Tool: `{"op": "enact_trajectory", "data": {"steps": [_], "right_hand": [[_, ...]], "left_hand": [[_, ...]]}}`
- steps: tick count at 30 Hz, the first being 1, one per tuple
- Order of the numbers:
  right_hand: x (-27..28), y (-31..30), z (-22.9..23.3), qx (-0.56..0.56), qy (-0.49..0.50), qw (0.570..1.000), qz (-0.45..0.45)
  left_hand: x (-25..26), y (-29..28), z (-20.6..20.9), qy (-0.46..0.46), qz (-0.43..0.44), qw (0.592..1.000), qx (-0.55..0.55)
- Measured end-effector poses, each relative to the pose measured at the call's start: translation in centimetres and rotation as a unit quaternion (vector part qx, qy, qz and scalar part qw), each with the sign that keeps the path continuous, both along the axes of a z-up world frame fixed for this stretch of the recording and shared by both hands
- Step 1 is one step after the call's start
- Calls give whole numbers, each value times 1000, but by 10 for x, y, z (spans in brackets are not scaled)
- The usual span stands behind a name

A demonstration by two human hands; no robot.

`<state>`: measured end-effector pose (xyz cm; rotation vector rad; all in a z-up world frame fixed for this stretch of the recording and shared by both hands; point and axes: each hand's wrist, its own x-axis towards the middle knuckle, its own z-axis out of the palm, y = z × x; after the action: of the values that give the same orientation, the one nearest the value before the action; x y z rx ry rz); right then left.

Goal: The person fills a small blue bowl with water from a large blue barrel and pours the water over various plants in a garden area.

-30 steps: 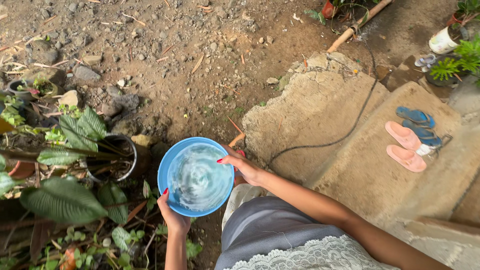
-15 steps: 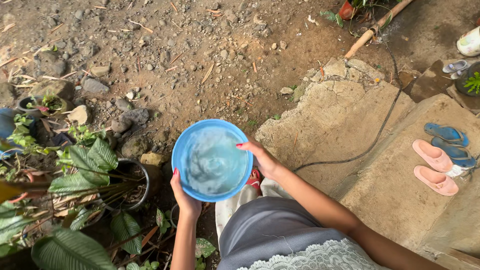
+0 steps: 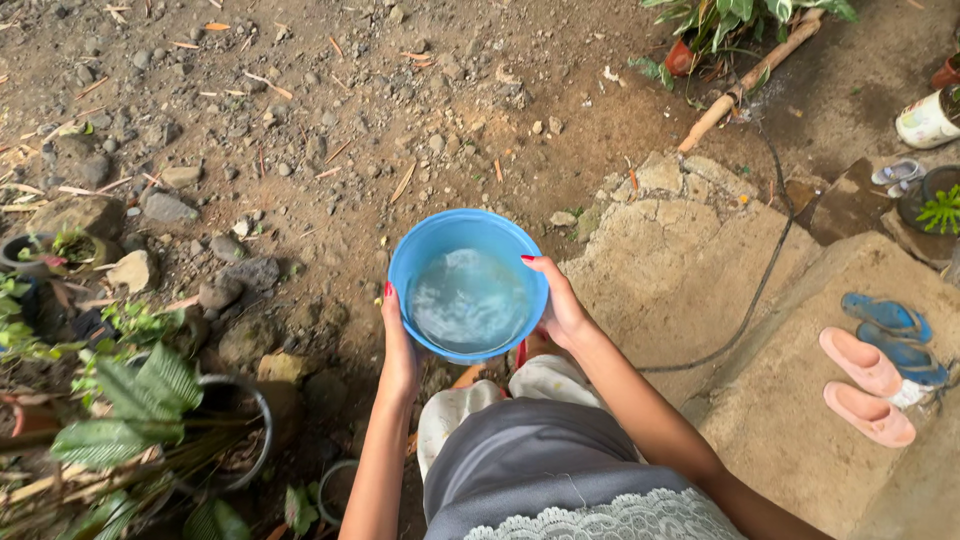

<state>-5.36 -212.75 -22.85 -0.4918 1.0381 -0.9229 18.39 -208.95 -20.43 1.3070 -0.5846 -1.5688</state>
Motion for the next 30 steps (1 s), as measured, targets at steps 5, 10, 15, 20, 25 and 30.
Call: {"op": "enact_trajectory", "data": {"steps": [5,10,15,20,25,30], "right_hand": [[-48,-65,-14,19,62,998,4],[-95,-123,-27,-13,53,998,-4],[-125,-170,-39,-16,84,996,-36],[-152,-208,-42,6,137,988,-70],[-167,-253,-64,-19,82,988,-126],[-174,-316,-97,-36,62,982,-176]], "left_hand": [[-40,-76,-29,-12,-14,1000,-18],[-83,-139,-54,12,-23,999,23],[-118,-188,-54,-15,-107,994,14],[-149,-235,-36,-51,-137,985,92],[-162,-297,-77,23,-153,988,5],[-166,-378,-139,-81,-195,972,-100]]}}
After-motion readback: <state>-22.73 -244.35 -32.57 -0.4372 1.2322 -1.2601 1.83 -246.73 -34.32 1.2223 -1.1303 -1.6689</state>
